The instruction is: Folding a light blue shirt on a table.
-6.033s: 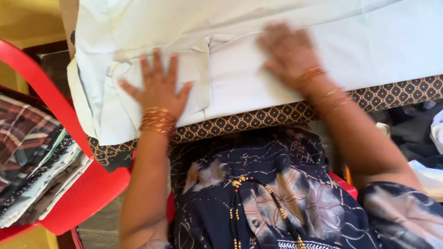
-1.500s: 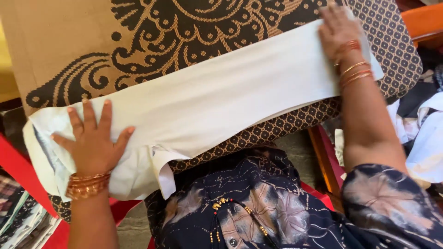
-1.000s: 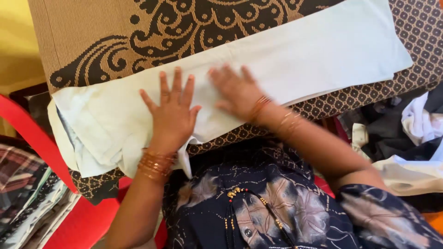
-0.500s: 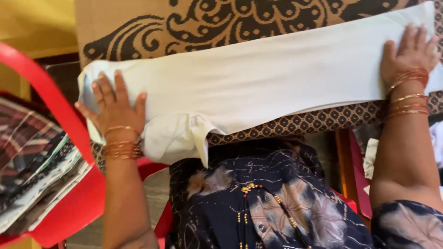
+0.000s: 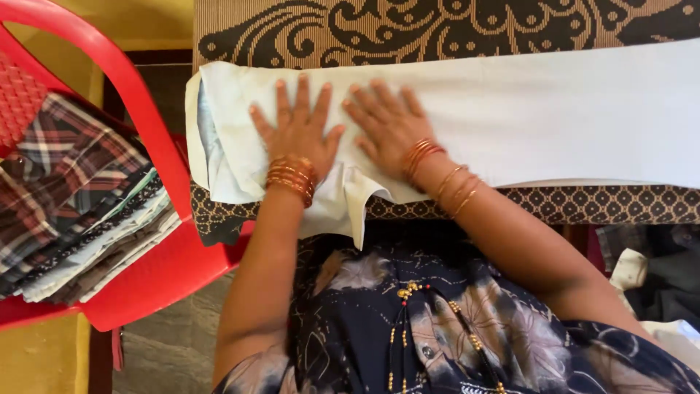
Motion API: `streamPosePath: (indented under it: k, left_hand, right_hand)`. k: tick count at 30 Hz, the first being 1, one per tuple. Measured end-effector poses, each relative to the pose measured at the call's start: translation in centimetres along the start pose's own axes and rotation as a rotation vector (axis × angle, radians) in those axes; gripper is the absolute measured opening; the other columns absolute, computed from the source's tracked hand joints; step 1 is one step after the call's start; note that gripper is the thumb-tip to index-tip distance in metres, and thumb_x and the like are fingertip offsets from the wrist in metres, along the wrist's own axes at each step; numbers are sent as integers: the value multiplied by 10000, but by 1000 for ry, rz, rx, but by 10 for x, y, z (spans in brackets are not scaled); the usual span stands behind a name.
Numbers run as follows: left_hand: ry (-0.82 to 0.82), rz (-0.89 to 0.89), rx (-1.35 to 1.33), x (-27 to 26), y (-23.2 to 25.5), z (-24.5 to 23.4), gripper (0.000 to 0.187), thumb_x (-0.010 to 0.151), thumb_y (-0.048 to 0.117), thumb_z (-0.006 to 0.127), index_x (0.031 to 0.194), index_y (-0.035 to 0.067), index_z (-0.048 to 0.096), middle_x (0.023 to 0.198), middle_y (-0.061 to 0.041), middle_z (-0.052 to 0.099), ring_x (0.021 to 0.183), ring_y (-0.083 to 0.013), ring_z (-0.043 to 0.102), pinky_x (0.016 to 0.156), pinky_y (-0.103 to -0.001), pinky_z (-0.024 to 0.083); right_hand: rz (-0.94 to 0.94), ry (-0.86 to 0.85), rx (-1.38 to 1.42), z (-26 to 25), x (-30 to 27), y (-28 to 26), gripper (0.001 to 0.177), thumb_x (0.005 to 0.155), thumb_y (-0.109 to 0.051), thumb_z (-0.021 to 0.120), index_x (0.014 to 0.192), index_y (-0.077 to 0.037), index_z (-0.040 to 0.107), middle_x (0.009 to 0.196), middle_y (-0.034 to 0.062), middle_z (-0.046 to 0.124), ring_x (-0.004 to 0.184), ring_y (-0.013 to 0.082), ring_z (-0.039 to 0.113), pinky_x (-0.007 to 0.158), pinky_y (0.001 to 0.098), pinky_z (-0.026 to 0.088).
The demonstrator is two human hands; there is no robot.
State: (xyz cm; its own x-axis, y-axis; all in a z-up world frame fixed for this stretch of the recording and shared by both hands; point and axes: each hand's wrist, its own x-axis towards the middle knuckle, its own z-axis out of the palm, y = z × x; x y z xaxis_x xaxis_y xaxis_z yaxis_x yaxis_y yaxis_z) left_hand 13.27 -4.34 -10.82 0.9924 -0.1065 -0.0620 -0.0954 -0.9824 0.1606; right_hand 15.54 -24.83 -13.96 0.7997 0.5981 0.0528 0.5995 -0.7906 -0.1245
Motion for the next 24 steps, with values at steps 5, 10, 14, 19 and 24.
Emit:
streamPosePath:
  k: [5,10,14,19,24]
  left_hand:
    - [39,-96,-9,-19,-29,-14,683,998,566,457,1623,338,301,1724,-68,139,1581,-371,10,1127,-787,-66]
    - [89,-172,0,-30,-45,-8,674,1033,566,436,1641,317,282,1738,-76,98,1563,-449,-19,1125,-797,-76]
    - [188,-263,17,-45,-43,-7,738,1027,528,516,1665,262,257,1725,-143,55,1545,-491,-32,1103,-821,-67]
    - [330,-147,10,-44,4,2,795,1048,464,647,1704,247,254,1734,-198,26,1571,-503,-29,1136,-838,-33]
    - [223,172,-12,-28,61,29,790,975,518,637,1646,318,272,1730,-31,85,1586,-370,29,1130,-835,-1]
  right_hand:
    - [306,-109,128,-56,-30,90,665,1017,-440,429,1627,-211,299,1729,82,179,1591,300,143,1237,594,131]
    - [733,-94,47,-68,-121,192,704,1055,-525,278,1677,-225,140,1766,23,33,1631,235,13,1280,562,13]
    - [1060,10,28,-69,-177,227,704,1112,-514,310,1703,-187,112,1757,141,105,1600,355,114,1290,527,111]
    - [488,549,309,60,-204,269,652,1185,-257,458,1653,-110,28,1732,262,222,1611,367,343,1317,405,320]
    - [171,-222,-144,-7,-31,-16,690,1055,-504,364,1612,-159,147,1693,51,40,1544,284,19,1205,567,45]
